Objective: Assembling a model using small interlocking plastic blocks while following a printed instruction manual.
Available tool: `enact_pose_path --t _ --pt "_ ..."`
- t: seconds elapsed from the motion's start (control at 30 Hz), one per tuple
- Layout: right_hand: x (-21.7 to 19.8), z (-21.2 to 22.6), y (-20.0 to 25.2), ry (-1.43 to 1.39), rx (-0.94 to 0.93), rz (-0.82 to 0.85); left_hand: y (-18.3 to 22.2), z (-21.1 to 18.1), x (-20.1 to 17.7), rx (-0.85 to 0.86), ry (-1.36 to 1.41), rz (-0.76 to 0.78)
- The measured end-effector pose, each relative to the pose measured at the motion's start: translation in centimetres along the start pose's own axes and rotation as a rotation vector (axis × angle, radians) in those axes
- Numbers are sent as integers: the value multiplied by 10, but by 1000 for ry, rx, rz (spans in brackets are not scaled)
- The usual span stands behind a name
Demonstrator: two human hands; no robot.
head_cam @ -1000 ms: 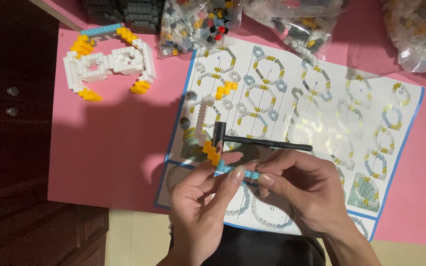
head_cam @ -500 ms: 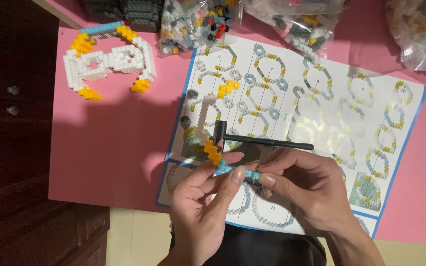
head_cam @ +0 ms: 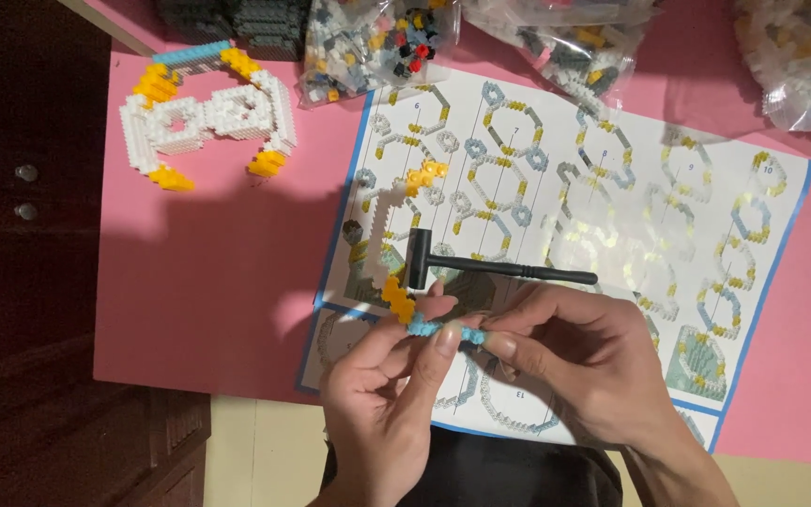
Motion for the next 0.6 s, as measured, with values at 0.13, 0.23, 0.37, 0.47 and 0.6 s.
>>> enact_pose_path --t 0.13,0.23,0.37,0.47,0.6 --pt "1 4 3 41 -12 0 4 -11 3 107 -85 -13" --pt "1 7 3 52 -46 21 4 -12 4 115 -106 -15" --pt "-2 2 6 58 7 -16 4 -12 3 106 -125 -17" --pt "0 12 4 277 -12 -24 6 -9 3 101 -128 -8" --pt "-4 6 8 196 -6 -31 7 -12 5 155 -94 6"
Point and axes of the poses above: each hand's wrist, its own y-axis away from the middle knuckle, its own x-axis out of the palm, z = x × y, the point moved 6 cm from there along -y, towards the middle knuckle, and after that the axes turned 5 degrees about z, right-handed, at the moved point
